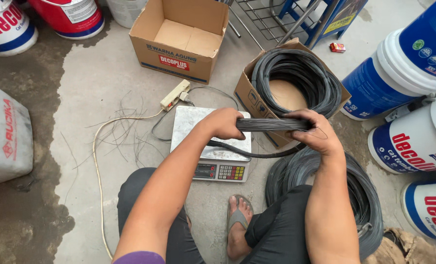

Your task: The person handles and weighs several coils of black tubing, using a pair of pliers to cut some of the tubing before placing coils onto a digital scale one at a time.

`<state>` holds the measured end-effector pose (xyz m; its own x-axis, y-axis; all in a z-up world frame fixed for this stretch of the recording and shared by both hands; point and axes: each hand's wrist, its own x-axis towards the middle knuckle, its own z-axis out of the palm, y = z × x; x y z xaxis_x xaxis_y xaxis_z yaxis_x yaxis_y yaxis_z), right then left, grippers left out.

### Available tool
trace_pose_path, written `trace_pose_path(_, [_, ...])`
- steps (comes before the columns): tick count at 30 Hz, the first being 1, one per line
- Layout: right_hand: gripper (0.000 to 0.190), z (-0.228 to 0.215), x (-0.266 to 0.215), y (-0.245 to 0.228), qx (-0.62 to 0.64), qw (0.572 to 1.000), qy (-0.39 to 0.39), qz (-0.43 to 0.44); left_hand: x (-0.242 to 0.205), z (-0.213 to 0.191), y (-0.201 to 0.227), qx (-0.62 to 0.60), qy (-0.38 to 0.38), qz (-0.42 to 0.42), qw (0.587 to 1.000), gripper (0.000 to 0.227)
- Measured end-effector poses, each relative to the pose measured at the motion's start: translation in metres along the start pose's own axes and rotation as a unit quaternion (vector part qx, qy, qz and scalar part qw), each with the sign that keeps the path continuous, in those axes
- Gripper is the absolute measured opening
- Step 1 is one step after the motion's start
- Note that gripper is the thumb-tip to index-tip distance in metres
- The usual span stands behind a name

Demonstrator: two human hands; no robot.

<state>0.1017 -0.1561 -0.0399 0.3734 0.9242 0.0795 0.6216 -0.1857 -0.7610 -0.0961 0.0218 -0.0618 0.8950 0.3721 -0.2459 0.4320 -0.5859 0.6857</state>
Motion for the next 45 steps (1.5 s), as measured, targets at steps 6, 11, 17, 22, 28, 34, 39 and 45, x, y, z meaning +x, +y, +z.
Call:
trace_pose_path(6, [0.035, 0.008, 0.004, 0.034, -0.073, 0.986, -0.007, 0.147, -0.023, -0.017, 0.024, -0.021, 0.015, -0.003, 1.0, 0.032])
trace_pose_path(11, [0.018, 0.028, 0.015, 0.034, -0.064, 0.997, 0.031, -0.009, -0.024, -0.032, 0.016, 0.026, 0.035, -0.034, 0.998, 0.03])
trace_pose_path(17, [0.055, 0.019, 0.003, -0.008, -0.006, 0.999, 0.032, 0.014, -0.03, -0.035, 0.001, 0.041, 0.066, -0.05, 0.996, 0.029])
trace_pose_path(22, [0.021, 0.006, -0.013, -0.028, 0.151, 0.977, 0.131, -0.081, -0.014, -0.028, -0.017, 0.088, 0.109, -0.041, 0.989, 0.023])
trace_pose_path(28, [0.025, 0.006, -0.026, -0.073, 0.034, 0.996, 0.04, -0.069, -0.019, -0.027, -0.004, 0.057, 0.112, -0.037, 0.991, 0.023])
trace_pose_path(34, [0.012, 0.014, -0.022, -0.077, -0.069, 0.992, 0.087, -0.064, -0.02, -0.026, 0.002, 0.056, 0.099, -0.022, 0.993, 0.024])
trace_pose_path(39, [0.012, 0.014, -0.005, -0.049, -0.174, 0.923, 0.257, -0.227, -0.02, -0.023, 0.007, 0.071, 0.082, -0.016, 0.994, 0.026])
trace_pose_path(45, [0.011, 0.014, -0.037, -0.067, -0.27, 0.881, 0.314, -0.228, -0.015, -0.022, -0.005, 0.078, 0.091, -0.015, 0.993, 0.027])
